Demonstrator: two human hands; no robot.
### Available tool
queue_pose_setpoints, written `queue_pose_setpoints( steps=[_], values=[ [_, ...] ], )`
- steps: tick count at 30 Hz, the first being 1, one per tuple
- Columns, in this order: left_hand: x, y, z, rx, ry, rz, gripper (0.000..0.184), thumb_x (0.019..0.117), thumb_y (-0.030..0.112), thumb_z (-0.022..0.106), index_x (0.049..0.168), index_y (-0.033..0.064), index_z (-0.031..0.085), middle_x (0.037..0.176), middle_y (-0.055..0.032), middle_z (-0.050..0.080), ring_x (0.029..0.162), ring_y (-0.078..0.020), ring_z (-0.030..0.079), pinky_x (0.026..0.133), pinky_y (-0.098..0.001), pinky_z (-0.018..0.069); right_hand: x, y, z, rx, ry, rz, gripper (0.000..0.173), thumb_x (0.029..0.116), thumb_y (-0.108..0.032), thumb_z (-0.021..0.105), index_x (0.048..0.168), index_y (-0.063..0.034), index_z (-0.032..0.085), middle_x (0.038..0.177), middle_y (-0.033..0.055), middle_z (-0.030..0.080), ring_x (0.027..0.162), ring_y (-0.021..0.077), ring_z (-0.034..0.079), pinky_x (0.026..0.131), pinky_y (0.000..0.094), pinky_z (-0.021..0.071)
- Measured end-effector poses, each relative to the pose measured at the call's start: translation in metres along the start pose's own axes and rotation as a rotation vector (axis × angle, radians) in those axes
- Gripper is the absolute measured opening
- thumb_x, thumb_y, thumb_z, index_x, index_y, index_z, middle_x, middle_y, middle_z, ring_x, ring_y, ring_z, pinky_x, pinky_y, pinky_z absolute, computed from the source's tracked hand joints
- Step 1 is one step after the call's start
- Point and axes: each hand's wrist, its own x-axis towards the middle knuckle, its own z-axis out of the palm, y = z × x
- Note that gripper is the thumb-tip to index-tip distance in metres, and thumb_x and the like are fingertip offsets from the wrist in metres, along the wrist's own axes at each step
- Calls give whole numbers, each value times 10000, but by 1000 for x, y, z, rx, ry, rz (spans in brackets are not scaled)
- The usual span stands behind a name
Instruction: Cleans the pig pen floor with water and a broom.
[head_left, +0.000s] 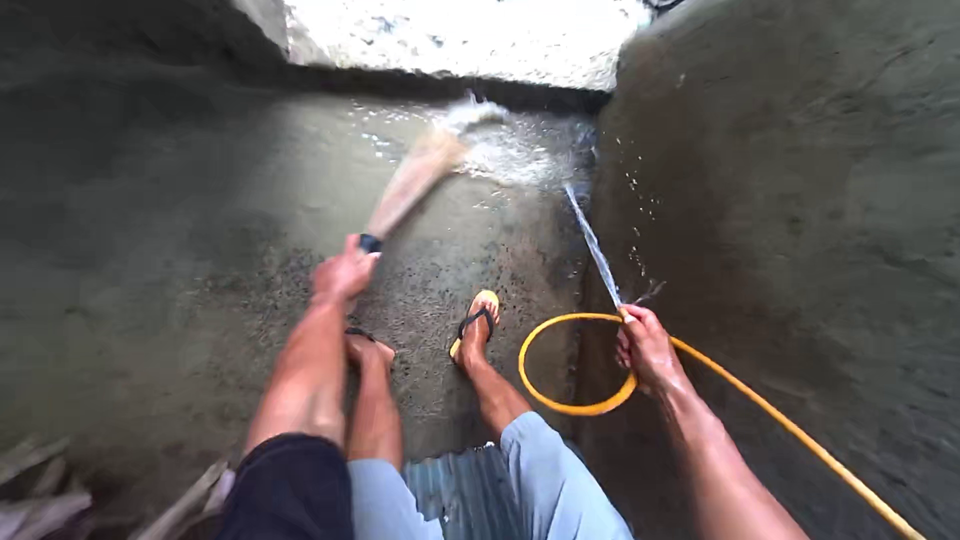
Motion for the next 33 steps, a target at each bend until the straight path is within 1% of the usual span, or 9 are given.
queue_pose_setpoints(
  steps=[3,5,10,16,18,20,24,28,33],
  values=[
    [-35,-129,-45,-185,197,-332,720,1038,608,466,1609,197,316,1277,-380,608,1190,-596,581,951,-774,442,-5,-6,12,-137,-76,-17,342,1100,-210,394,1384,-59,509,667,-1,452,461,99,415,432,287,413],
    [-74,-154,-61,-269,256,-433,740,1048,586,461,1606,127,300,1337,-371,580,1251,-564,560,1010,-748,425,-16,-16,17,-249,-116,-33,343,1099,-200,408,1384,-65,543,748,42,496,526,125,435,482,320,416],
    [-173,-55,-20,-262,-46,-188,769,1027,583,513,1632,177,267,1181,-317,674,1093,-499,668,938,-693,513,-25,-39,25,-412,-87,-118,343,1100,-162,396,1365,-13,556,1055,178,632,775,211,585,715,420,511],
    [-106,65,63,139,-353,352,708,1029,591,470,1640,295,269,1270,-256,666,1179,-483,635,970,-676,493,-27,-32,22,-402,27,-121,342,1105,-199,396,1367,-46,556,811,88,549,554,147,463,511,348,441],
    [-75,3,33,17,-232,194,634,1017,564,513,1569,272,403,1198,-260,694,1139,-503,645,926,-724,483,-18,-31,16,-458,32,-162,350,1101,-207,396,1368,-47,556,797,76,547,531,132,448,492,337,429],
    [-75,-133,29,-38,-30,-18,626,1017,623,484,1518,249,469,1085,-286,713,1029,-534,675,838,-765,495,-18,-27,1,-556,18,-169,370,1100,-218,388,1377,-39,554,866,104,591,581,144,480,542,364,455],
    [-125,-327,-28,-17,192,-487,771,1029,679,379,1554,115,423,1340,-368,587,1258,-564,561,1011,-766,408,-8,-40,-21,-539,18,-135,344,1106,-226,401,1363,-70,570,823,77,560,563,127,454,524,339,426],
    [-188,-235,-61,-276,263,-543,751,1061,557,455,1622,87,286,1385,-366,556,1296,-542,542,1070,-708,405,-13,-53,-24,-97,-93,11,341,1063,-133,363,1361,-82,520,627,-38,432,417,60,385,378,232,374],
    [-159,-13,-6,-73,-160,45,702,1037,598,462,1622,251,292,1131,-249,713,1054,-465,691,899,-682,533,-23,-57,3,381,-208,10,359,1091,-197,285,1416,-167,436,645,-72,481,410,26,407,364,185,384]
  ],
)
